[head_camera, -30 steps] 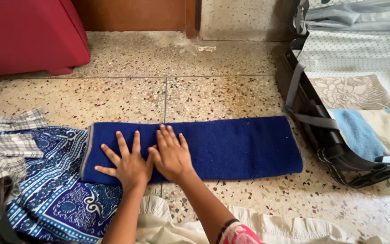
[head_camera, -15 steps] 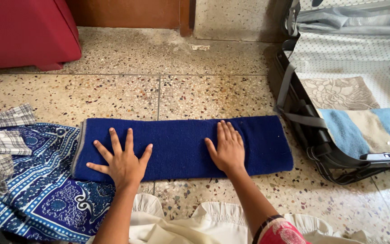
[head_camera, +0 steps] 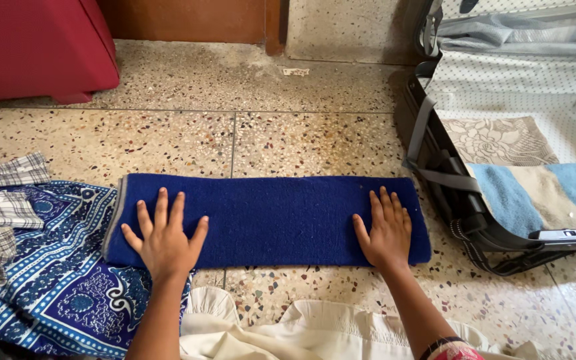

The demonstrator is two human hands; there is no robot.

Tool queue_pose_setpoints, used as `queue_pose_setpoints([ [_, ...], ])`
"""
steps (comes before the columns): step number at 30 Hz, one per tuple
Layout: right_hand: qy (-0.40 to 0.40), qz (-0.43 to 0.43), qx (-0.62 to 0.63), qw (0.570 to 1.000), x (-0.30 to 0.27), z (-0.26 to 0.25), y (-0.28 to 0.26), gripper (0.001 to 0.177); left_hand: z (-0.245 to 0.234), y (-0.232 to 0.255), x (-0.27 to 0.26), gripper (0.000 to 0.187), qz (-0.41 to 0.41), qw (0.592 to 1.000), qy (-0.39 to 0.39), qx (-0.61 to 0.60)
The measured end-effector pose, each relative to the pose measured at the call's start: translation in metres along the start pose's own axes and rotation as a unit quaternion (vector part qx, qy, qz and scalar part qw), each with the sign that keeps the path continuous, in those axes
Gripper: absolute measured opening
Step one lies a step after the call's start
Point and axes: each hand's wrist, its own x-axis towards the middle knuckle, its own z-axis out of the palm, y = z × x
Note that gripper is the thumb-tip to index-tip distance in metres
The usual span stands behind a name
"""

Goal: The person folds a blue cloth by hand and places it into an open black suitcase on the floor.

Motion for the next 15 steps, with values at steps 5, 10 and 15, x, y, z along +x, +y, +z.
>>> queue_pose_setpoints([
  [5, 0.01, -0.004, 0.002, 1.0, 0.001, 0.001, 0.0, 0.069, 0.005, -0.005, 0.004, 0.071, -0.005, 1.0, -0.011, 0.024],
  [10, -0.008, -0.001, 0.002, 1.0, 0.001, 0.002, 0.001, 0.071, -0.027, 0.007, 0.004, 0.105, 0.024, 0.992, -0.123, 0.025],
  [15, -0.101, -0.083, -0.015, 0.991, -0.007, -0.039, -0.01, 0.095, -0.075, 0.043, -0.002, 0.135, 0.035, 0.946, -0.309, 0.09],
])
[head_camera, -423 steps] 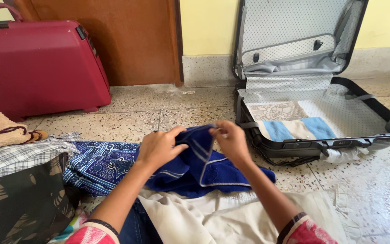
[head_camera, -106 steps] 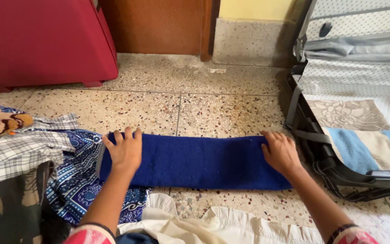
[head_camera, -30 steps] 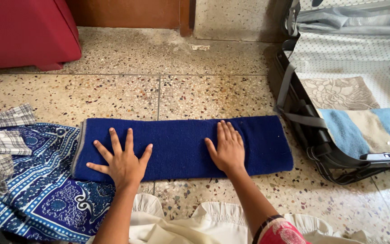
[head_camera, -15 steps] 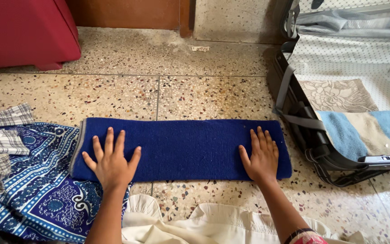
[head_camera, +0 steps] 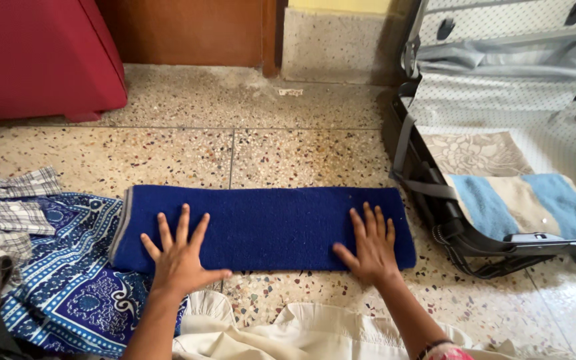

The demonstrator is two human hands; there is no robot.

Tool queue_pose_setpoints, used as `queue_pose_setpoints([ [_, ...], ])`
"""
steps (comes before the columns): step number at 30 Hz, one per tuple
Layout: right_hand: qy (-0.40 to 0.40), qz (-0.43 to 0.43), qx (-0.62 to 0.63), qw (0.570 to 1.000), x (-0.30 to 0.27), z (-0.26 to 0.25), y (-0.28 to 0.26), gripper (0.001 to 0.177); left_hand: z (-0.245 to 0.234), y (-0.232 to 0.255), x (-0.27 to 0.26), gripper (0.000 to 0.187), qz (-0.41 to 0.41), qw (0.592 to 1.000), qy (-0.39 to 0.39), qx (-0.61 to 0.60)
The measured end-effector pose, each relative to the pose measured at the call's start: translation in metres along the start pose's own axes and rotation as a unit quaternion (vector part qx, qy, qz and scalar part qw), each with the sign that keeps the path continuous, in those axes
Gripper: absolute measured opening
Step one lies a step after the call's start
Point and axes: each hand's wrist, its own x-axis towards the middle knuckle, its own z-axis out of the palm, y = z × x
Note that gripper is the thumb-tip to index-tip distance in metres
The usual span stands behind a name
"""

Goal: The person folds a blue cloth by hand and places it into an open black suitcase on the floor.

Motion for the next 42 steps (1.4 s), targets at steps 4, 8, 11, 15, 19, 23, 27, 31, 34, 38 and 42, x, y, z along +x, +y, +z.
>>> queue_pose_setpoints([
  [4, -0.191, 0.024, -0.05, 0.98, -0.025, -0.036, -0.018, 0.112, -0.002, 0.006, -0.011, 0.125, 0.0, 1.0, 0.017, 0.021],
  [8, -0.129, 0.035, -0.034, 0.991, -0.042, -0.025, -0.022, 0.103, 0.011, 0.003, -0.011, 0.11, -0.025, 0.997, 0.066, 0.042],
  [11, -0.075, 0.029, -0.028, 0.996, -0.044, -0.01, -0.017, 0.098, 0.013, 0.0, -0.011, 0.103, -0.038, 0.995, 0.073, 0.053],
  [15, -0.06, 0.035, -0.023, 0.997, -0.039, -0.006, -0.015, 0.095, 0.012, -0.003, -0.009, 0.1, -0.034, 0.997, 0.07, 0.019],
  [19, -0.062, 0.035, -0.042, 0.997, -0.034, -0.005, -0.015, 0.096, 0.018, -0.016, -0.004, 0.097, -0.011, 0.995, 0.096, -0.021],
  [23, 0.031, -0.008, -0.057, 0.998, -0.021, 0.005, -0.002, 0.073, 0.032, -0.025, 0.008, 0.09, 0.01, 0.99, 0.134, -0.037],
  [27, 0.013, -0.019, -0.044, 0.999, -0.008, 0.002, 0.004, 0.059, 0.041, -0.035, 0.011, 0.086, 0.02, 0.984, 0.175, -0.036],
  [31, -0.054, 0.014, -0.043, 0.998, -0.001, -0.019, -0.003, 0.058, 0.042, -0.039, 0.006, 0.085, -0.002, 0.979, 0.202, -0.025],
  [34, -0.08, 0.04, -0.01, 0.996, -0.009, -0.029, -0.011, 0.065, 0.038, -0.033, 0.0, 0.085, -0.029, 0.981, 0.19, -0.017],
  [38, 0.031, 0.041, 0.004, 0.999, -0.036, -0.014, -0.02, 0.074, 0.024, -0.023, -0.004, 0.087, -0.084, 0.987, 0.132, -0.037],
  [42, 0.031, 0.08, 0.031, 0.996, -0.041, 0.004, -0.016, 0.073, 0.023, -0.017, -0.003, 0.085, -0.091, 0.984, 0.154, -0.025],
])
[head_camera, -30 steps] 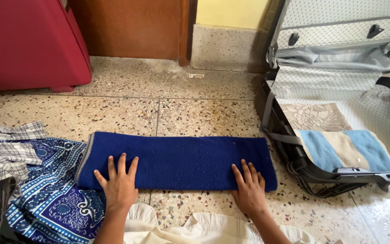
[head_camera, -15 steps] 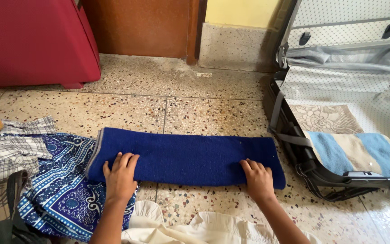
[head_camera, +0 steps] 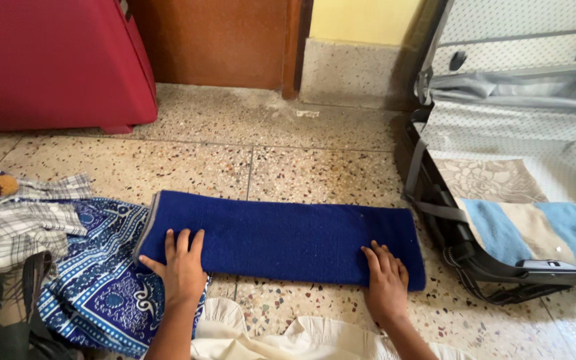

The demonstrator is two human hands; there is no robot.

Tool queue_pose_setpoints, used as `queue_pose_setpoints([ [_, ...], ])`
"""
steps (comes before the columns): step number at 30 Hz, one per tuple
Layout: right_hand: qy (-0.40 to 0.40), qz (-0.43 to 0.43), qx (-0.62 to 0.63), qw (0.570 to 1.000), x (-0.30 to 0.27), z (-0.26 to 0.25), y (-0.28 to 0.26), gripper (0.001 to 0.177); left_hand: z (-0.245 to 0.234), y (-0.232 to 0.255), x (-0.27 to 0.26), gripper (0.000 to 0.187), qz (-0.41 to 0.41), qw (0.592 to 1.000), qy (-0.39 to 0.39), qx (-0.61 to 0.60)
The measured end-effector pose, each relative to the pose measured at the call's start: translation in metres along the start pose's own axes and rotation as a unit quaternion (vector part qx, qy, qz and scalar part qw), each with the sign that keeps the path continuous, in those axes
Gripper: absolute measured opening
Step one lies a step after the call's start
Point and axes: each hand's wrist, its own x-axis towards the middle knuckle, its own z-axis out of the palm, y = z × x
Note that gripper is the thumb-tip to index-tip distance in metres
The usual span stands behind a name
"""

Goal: The person folds a blue cloth by hand and places it into an open black suitcase on the floor.

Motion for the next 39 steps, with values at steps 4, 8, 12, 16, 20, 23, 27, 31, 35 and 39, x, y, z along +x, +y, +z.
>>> queue_pose_setpoints([
  [4, -0.003, -0.024, 0.019, 1.0, 0.005, 0.002, 0.004, 0.074, 0.0, 0.005, 0.005, 0.081, -0.032, 0.999, -0.003, 0.034],
  [8, 0.006, -0.062, 0.012, 0.998, 0.011, -0.007, 0.006, 0.071, 0.0, 0.001, 0.006, 0.078, -0.022, 0.999, 0.018, 0.032],
  [12, -0.089, -0.048, -0.016, 0.995, 0.027, -0.03, 0.005, 0.07, -0.011, -0.003, 0.013, 0.063, 0.018, 0.998, 0.0, 0.06],
  [16, -0.172, -0.048, -0.046, 0.983, 0.054, -0.063, 0.011, 0.059, -0.05, -0.006, 0.029, 0.046, 0.066, 0.993, -0.056, 0.084],
  [20, -0.287, -0.004, -0.044, 0.957, 0.092, -0.104, 0.019, 0.062, -0.104, -0.009, 0.058, 0.041, 0.084, 0.988, -0.117, 0.047],
  [23, -0.364, 0.009, -0.009, 0.931, 0.125, -0.134, 0.03, 0.073, -0.138, -0.009, 0.075, 0.047, 0.111, 0.971, -0.212, 0.024],
  [27, -0.434, -0.008, -0.041, 0.9, 0.151, -0.138, 0.041, 0.079, -0.151, -0.005, 0.087, 0.054, 0.093, 0.957, -0.275, 0.008],
  [31, -0.376, 0.006, -0.047, 0.926, 0.142, -0.099, 0.046, 0.071, -0.118, 0.001, 0.087, 0.056, 0.084, 0.977, -0.189, 0.043],
  [35, -0.215, -0.006, -0.084, 0.973, 0.11, -0.059, 0.046, 0.055, -0.064, -0.004, 0.071, 0.057, 0.093, 0.988, -0.063, 0.11],
  [39, -0.031, -0.044, -0.037, 0.998, 0.079, -0.024, 0.055, 0.048, -0.017, -0.009, 0.043, 0.057, 0.041, 0.988, 0.113, 0.092],
])
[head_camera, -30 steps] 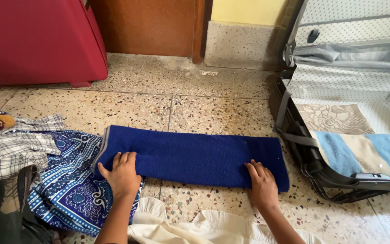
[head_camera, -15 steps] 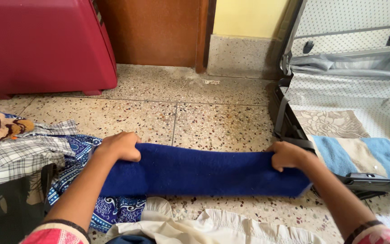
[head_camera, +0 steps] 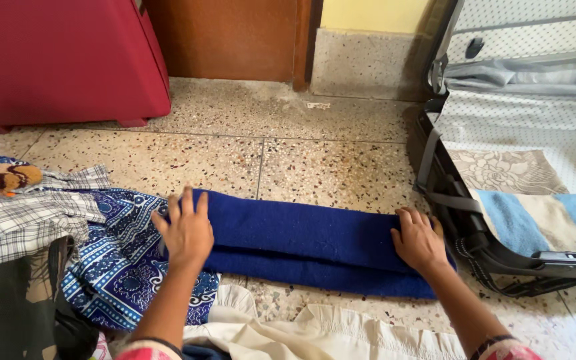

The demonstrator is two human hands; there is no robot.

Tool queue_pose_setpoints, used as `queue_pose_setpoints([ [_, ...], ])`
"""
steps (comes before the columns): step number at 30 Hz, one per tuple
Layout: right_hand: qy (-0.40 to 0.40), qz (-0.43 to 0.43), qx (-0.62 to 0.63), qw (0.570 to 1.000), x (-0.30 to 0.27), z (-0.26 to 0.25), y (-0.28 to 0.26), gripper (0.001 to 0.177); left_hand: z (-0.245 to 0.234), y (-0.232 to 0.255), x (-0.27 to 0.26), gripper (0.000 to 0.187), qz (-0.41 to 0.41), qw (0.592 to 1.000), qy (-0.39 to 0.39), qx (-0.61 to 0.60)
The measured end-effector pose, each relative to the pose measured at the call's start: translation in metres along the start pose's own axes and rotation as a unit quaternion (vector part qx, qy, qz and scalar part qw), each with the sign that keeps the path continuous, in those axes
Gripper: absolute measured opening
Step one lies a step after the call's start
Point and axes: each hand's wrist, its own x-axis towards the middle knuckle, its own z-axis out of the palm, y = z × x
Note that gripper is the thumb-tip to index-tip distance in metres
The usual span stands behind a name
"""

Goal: The person folds a blue cloth by hand and places it into an open black suitcase on the floor.

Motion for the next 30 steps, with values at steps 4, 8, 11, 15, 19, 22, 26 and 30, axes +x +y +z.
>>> queue_pose_setpoints([
  [4, 0.054, -0.009, 0.078, 0.995, -0.033, 0.03, -0.019, 0.06, 0.014, 0.016, -0.05, 0.064, -0.157, 0.982, 0.066, -0.086],
  [8, 0.007, -0.035, 0.064, 0.997, -0.061, 0.022, -0.042, 0.083, 0.011, 0.027, -0.057, 0.074, -0.215, 0.954, 0.118, -0.175],
  [11, -0.004, -0.047, 0.052, 0.998, -0.072, 0.011, -0.051, 0.094, 0.02, 0.028, -0.058, 0.077, -0.266, 0.917, 0.121, -0.271],
  [15, -0.034, -0.021, 0.01, 0.999, -0.078, 0.017, -0.055, 0.09, 0.067, 0.023, -0.052, 0.069, -0.437, 0.741, 0.068, -0.506],
  [19, -0.018, -0.006, 0.0, 1.0, -0.079, 0.033, -0.055, 0.076, 0.095, 0.007, -0.047, 0.053, -0.445, 0.502, -0.047, -0.74],
  [22, -0.002, 0.002, 0.001, 1.0, -0.08, 0.042, -0.054, 0.067, 0.093, -0.002, -0.047, 0.041, -0.432, 0.423, -0.097, -0.791],
  [26, 0.007, -0.003, -0.005, 1.0, -0.076, 0.048, -0.052, 0.061, 0.088, 0.0, -0.044, 0.034, -0.447, 0.44, -0.078, -0.775],
  [30, -0.01, 0.005, -0.01, 1.0, -0.072, 0.036, -0.059, 0.066, 0.088, 0.008, -0.04, 0.023, -0.406, 0.47, -0.02, -0.784],
])
